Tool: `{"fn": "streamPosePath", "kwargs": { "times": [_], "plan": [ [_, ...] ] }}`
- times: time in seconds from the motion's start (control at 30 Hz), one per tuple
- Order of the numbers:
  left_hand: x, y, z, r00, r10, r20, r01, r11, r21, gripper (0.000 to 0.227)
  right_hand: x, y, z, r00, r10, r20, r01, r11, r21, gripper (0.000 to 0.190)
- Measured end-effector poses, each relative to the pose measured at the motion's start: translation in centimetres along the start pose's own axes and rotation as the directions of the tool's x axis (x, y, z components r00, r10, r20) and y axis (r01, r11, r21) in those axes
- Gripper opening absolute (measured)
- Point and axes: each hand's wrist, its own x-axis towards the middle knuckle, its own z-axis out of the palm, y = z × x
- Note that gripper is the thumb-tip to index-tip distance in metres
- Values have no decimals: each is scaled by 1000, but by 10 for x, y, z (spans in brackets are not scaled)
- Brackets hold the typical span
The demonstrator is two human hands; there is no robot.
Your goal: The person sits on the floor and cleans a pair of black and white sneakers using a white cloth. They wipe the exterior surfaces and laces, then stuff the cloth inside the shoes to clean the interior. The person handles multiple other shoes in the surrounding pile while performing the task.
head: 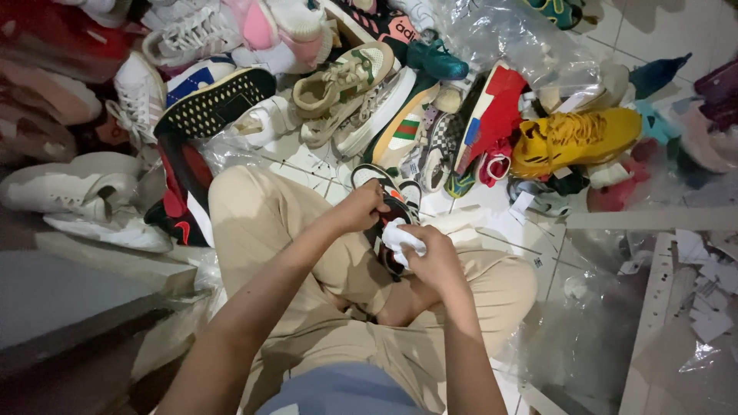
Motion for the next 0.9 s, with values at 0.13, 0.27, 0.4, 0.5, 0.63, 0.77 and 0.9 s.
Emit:
{"fn": "streamPosePath", "kwargs": {
  "times": [0.13,0.27,0.4,0.5,0.63,0.77,0.9],
  "plan": [
    [-5,7,-1,995,93,-33,-94,996,-10,29,-1,-15,-18,995,40,89,-39,999,-15,41],
    [-13,16,-2,993,89,-75,-85,995,61,20,-14,-28,-36,999,9,53,-12,999,50,46],
    [-17,15,1,996,-10,-94,17,997,70,14,-22,-16,-49,993,22,-118,-12,996,84,46],
    [-11,9,6,996,-11,-90,15,999,50,12,-26,-19,-43,984,-45,-174,54,998,43,48],
    [-8,34,-11,995,2,-101,7,996,91,9,-18,-41,-22,977,-148,-151,140,988,-62,41],
    [-16,38,-20,996,-26,-83,33,995,94,10,0,-33,1,996,-54,-74,50,998,-47,43],
    [-10,12,3,991,-51,-124,58,997,53,13,7,-53,-7,997,63,39,-56,984,-171,46]
  ]
}}
